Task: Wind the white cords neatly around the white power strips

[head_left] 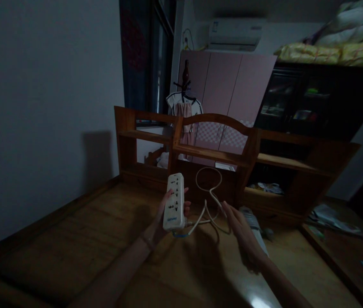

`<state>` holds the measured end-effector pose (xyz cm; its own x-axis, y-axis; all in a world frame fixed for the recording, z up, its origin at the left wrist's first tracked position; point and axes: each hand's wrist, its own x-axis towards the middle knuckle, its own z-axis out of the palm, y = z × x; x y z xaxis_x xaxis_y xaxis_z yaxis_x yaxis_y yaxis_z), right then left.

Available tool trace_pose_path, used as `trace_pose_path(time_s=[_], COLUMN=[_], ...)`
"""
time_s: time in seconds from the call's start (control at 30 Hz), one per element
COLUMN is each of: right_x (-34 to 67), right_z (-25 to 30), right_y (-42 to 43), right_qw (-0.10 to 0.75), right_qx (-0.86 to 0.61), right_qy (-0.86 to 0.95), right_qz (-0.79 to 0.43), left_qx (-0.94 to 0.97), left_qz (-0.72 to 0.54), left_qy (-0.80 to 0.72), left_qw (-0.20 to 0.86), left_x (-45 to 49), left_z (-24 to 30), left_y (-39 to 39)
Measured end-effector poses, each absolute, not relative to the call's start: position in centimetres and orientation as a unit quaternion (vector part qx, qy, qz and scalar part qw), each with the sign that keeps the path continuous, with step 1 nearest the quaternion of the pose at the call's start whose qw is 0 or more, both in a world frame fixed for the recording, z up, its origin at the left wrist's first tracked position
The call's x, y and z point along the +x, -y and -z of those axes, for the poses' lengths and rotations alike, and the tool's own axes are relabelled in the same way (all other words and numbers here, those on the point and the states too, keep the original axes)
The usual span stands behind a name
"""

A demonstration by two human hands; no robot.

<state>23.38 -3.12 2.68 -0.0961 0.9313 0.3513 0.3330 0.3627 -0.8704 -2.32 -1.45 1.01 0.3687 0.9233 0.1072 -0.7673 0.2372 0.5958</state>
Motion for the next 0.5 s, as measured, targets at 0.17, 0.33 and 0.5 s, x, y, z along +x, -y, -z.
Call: trace_pose_path(time_s=[0.17, 0.33, 0.5], right_x=[26.3, 27.5, 26.5], right_z=[0.7, 3.2, 3.4], right_y=[5.6, 5.8, 6.8], right_qw=[0.479, 0.446, 0.439], right_qx=[-0.43, -0.371, -0.403], right_qy=[0.765, 0.806, 0.802], right_qz=[0.0, 0.117, 0.038], left_qx=[0.353, 0.367, 0.383], left_qz=[-0.457, -0.33, -0.257], left_qy=[-0.143, -0.19, -0.218], left_qw=[0.804, 0.849, 0.86], left_x=[-0.4, 2.0, 3.5], left_z=[0.7, 3.5, 4.2], left_y=[2.4, 3.2, 4.1])
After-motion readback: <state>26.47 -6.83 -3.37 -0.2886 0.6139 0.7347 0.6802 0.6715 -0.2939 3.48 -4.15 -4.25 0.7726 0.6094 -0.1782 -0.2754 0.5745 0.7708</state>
